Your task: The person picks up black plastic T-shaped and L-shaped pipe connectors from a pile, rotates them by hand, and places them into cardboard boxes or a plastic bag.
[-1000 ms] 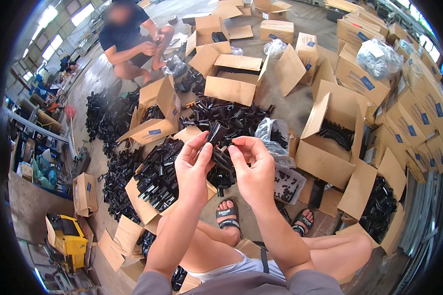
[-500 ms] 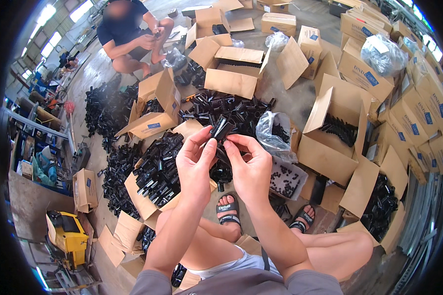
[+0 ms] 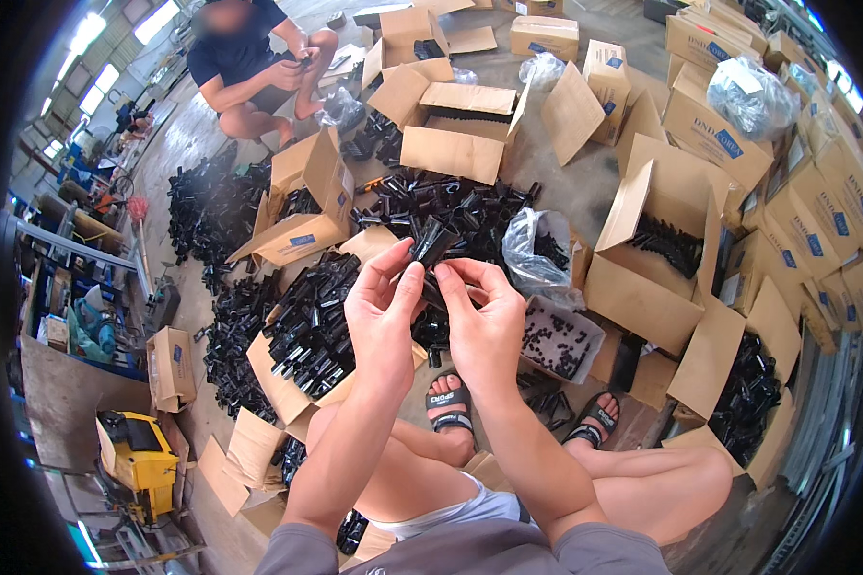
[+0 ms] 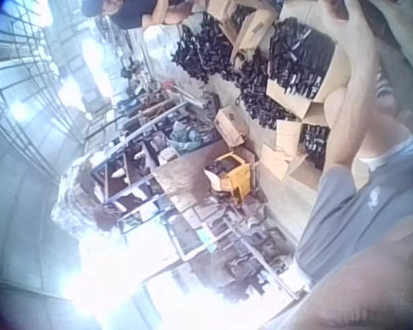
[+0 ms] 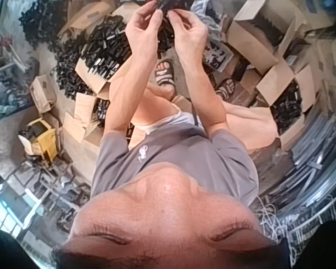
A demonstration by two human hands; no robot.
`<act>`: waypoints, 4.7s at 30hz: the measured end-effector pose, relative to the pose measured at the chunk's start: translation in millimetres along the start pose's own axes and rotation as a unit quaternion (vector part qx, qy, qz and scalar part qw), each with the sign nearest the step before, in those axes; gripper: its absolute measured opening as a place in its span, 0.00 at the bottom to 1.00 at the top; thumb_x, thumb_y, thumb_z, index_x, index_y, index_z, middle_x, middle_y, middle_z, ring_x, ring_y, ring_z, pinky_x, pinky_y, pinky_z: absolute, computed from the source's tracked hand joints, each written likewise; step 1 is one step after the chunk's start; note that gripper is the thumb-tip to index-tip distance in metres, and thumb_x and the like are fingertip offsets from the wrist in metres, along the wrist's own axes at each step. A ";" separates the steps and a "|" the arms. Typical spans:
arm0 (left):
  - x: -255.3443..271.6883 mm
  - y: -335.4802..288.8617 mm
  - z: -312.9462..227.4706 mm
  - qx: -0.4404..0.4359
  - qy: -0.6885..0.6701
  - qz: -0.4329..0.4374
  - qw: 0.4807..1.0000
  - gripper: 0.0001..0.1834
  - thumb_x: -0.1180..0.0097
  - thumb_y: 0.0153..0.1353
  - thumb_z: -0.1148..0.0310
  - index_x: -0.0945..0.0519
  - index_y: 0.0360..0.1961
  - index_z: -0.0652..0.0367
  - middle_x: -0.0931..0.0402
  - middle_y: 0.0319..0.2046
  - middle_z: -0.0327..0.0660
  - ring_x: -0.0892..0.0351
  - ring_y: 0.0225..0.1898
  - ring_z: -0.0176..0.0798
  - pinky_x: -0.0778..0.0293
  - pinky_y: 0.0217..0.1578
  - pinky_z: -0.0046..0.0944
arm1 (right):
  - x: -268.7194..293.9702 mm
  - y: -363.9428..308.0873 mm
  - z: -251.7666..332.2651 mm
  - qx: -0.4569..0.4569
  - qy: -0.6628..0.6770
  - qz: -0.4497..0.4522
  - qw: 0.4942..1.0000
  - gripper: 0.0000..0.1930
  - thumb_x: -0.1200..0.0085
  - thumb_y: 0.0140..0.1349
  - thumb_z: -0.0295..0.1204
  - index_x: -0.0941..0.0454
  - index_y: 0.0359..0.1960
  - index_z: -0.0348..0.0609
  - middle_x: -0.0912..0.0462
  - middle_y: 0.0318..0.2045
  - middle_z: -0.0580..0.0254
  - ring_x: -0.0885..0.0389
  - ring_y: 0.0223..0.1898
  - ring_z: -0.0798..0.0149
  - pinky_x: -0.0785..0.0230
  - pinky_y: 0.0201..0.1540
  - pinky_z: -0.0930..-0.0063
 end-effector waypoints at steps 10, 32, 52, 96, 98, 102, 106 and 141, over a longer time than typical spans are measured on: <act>0.1 2.5 6.3 -0.001 0.000 -0.004 1.000 0.18 0.39 0.68 0.77 0.21 0.58 0.67 0.18 0.49 0.42 0.19 0.48 0.30 0.24 0.50 0.31 | 0.5 -0.4 -1.2 0.002 -0.026 -0.012 1.000 0.10 0.39 0.69 0.30 0.16 0.43 0.33 0.12 0.37 0.58 0.16 0.38 0.69 0.24 0.45 0.73; -1.7 -3.9 -2.5 -0.058 0.029 0.003 0.998 0.18 0.39 0.67 0.76 0.21 0.57 0.66 0.16 0.44 0.41 0.19 0.43 0.28 0.23 0.45 0.30 | 0.9 -6.1 14.1 0.030 -0.039 -0.009 0.999 0.11 0.39 0.70 0.27 0.18 0.44 0.28 0.14 0.36 0.61 0.18 0.36 0.74 0.26 0.40 0.81; 0.4 -8.2 -14.8 -0.086 0.051 0.004 0.995 0.18 0.37 0.66 0.75 0.20 0.56 0.64 0.16 0.43 0.39 0.21 0.40 0.28 0.24 0.43 0.31 | -2.1 -3.0 20.1 0.067 -0.126 0.062 0.988 0.09 0.43 0.70 0.26 0.19 0.45 0.30 0.16 0.41 0.59 0.18 0.43 0.68 0.27 0.47 0.73; -1.1 -14.0 -26.1 -0.089 0.112 -0.006 0.990 0.17 0.37 0.65 0.72 0.18 0.54 0.63 0.15 0.40 0.38 0.27 0.31 0.26 0.29 0.32 0.30 | 3.1 -3.4 -1.7 0.049 -0.109 0.055 0.991 0.08 0.48 0.74 0.25 0.25 0.48 0.34 0.20 0.44 0.62 0.21 0.44 0.70 0.28 0.46 0.75; -3.1 -13.3 -26.3 -0.088 0.109 -0.003 0.990 0.17 0.37 0.65 0.71 0.18 0.54 0.62 0.16 0.39 0.38 0.28 0.30 0.26 0.29 0.32 0.30 | 5.0 -3.6 1.2 0.065 -0.100 0.039 0.992 0.08 0.47 0.74 0.26 0.25 0.48 0.34 0.20 0.44 0.62 0.21 0.43 0.71 0.29 0.46 0.76; -2.8 -13.1 -26.2 -0.081 0.120 -0.001 0.989 0.17 0.37 0.65 0.71 0.18 0.54 0.62 0.16 0.38 0.37 0.27 0.30 0.26 0.29 0.31 0.30 | 0.3 -9.3 10.6 0.108 -0.052 0.020 0.993 0.09 0.48 0.75 0.28 0.25 0.48 0.33 0.20 0.43 0.62 0.22 0.42 0.71 0.29 0.45 0.76; -3.1 -13.6 -27.6 -0.077 0.126 0.002 0.989 0.17 0.36 0.65 0.72 0.18 0.54 0.62 0.16 0.39 0.38 0.27 0.31 0.26 0.28 0.32 0.30 | 2.9 -2.5 -2.8 0.030 -0.080 0.057 0.995 0.09 0.47 0.75 0.27 0.25 0.49 0.34 0.20 0.44 0.62 0.21 0.43 0.71 0.29 0.46 0.76; -13.9 7.1 -2.6 0.058 0.032 0.144 0.987 0.23 0.33 0.65 0.69 0.22 0.58 0.66 0.20 0.49 0.42 0.22 0.46 0.30 0.23 0.48 0.34 | 24.6 -7.2 21.1 -0.033 -0.080 0.185 0.979 0.19 0.38 0.66 0.23 0.22 0.57 0.26 0.15 0.48 0.56 0.16 0.42 0.70 0.19 0.45 0.75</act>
Point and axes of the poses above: each hand's wrist, its own y-axis towards the middle knuckle, its own x-axis out of the back of the hand, z = x × y, the point moved 9 cm from there along y, towards the middle knuckle
